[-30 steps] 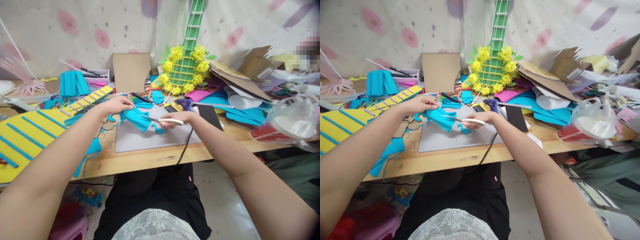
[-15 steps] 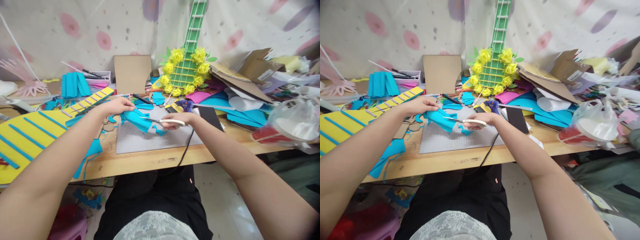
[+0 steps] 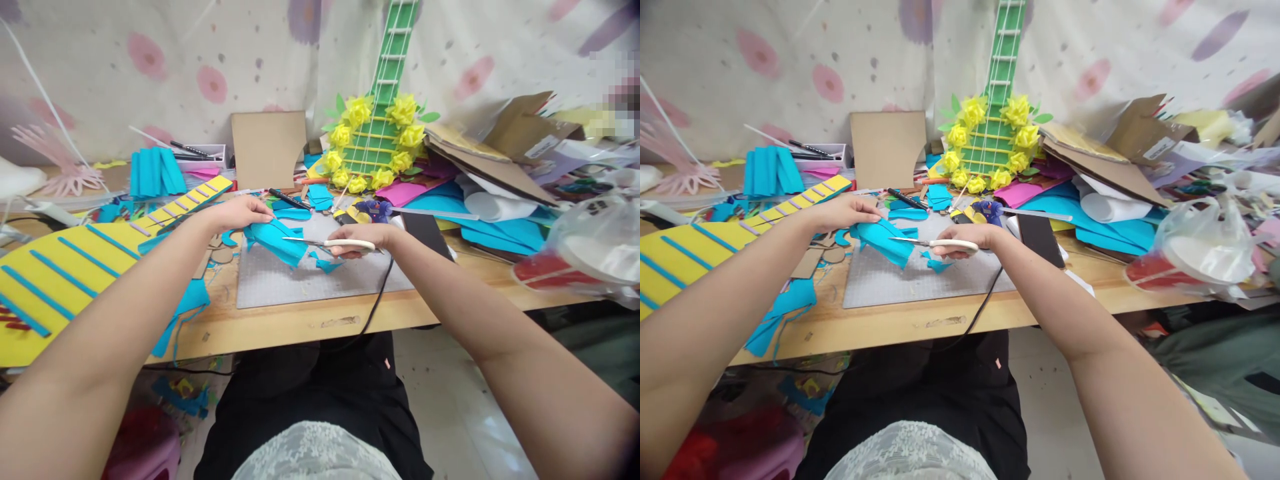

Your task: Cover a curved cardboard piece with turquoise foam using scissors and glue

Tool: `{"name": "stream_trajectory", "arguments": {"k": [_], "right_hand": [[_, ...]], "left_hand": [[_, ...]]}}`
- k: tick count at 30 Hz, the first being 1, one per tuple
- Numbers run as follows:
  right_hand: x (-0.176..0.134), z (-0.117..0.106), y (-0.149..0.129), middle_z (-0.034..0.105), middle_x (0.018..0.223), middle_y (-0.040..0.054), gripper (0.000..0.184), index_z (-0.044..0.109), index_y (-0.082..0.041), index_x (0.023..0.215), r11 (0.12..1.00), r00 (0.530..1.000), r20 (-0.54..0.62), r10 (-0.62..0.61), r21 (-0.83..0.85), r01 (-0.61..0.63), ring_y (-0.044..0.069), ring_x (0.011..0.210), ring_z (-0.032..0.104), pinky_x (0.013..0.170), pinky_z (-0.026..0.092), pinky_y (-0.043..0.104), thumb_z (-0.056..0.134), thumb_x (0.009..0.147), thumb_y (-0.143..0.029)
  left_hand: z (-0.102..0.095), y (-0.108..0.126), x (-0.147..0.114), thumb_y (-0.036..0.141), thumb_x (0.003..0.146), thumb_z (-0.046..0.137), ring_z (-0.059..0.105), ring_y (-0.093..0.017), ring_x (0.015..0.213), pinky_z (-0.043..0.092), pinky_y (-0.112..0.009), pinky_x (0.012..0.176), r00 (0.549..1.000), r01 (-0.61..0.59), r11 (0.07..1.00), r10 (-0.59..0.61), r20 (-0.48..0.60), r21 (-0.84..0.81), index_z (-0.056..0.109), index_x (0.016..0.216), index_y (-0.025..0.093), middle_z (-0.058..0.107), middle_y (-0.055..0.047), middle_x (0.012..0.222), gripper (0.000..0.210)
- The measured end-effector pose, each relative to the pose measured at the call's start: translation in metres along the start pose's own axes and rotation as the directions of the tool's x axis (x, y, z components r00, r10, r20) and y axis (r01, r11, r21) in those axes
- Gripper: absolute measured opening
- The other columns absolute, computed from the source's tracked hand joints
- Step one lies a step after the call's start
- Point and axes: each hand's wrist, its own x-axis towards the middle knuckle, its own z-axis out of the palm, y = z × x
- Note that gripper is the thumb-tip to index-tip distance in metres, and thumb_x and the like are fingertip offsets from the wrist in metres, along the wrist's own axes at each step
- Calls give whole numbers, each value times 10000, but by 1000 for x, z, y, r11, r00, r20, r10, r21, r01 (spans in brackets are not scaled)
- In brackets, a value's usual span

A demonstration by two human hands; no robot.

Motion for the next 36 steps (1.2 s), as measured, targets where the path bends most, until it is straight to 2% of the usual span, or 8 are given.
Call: {"name": "stream_trajectory", "arguments": {"k": [3,5,11,14,20,26,30,36], "right_hand": [[-1,1,-2,403,470,-73,412,473,-148,733,1000,1000,-8,-10,-16,10,35,400,352,401,266,186,569,754,-548],[-3,3,-4,402,480,-70,424,465,-151,725,999,1000,-17,-22,-43,21,37,411,355,411,273,189,554,758,-564],[-8,11,-6,459,593,-27,503,462,-150,759,984,998,-48,-44,-175,35,55,503,397,465,313,197,447,773,-653],[-9,12,-3,462,633,-14,525,468,-149,765,981,995,-64,-76,-182,64,67,550,408,493,331,203,440,762,-673],[-8,10,0,465,645,-11,532,475,-146,802,977,990,-86,-108,-193,90,77,587,425,534,353,212,433,765,-675],[-5,9,2,462,632,-19,483,463,-151,779,978,989,-93,-118,-183,100,73,568,428,540,358,218,443,790,-634],[-5,8,1,467,639,-16,491,464,-150,779,973,988,-123,-94,-221,65,76,569,424,525,345,218,468,769,-642],[-8,7,-1,442,643,-18,534,439,-154,721,954,984,-107,-143,-281,108,71,569,401,531,336,218,410,765,-685]], "left_hand": [[1,1,-1,404,638,622,552,-154,677,442,-288,662,998,63,996,-61,33,-69,726,783,204,639,-19,723,268],[3,2,-3,394,639,633,554,-161,675,439,-296,660,997,74,991,-73,10,-115,721,786,187,632,-26,708,270],[20,2,-11,445,665,622,582,-193,795,450,-323,737,972,-52,966,-8,-234,-253,694,883,122,664,-80,864,396],[28,0,-15,451,684,611,583,-201,866,447,-325,790,953,-96,952,4,-301,-291,685,899,132,664,-84,945,392],[38,5,-20,467,693,604,587,-194,822,455,-328,762,963,-53,959,-25,-268,-279,675,927,147,671,-59,898,403],[42,15,-21,479,688,616,592,-207,867,453,-328,787,957,-28,956,-59,-285,-292,682,906,152,682,-68,917,399],[43,19,-21,474,682,624,591,-213,895,451,-334,809,959,-35,953,-53,-279,-300,686,896,154,685,-70,934,390],[42,19,-20,475,681,621,593,-209,874,457,-327,783,966,-49,956,-29,-259,-289,688,918,151,685,-70,920,407]]}}
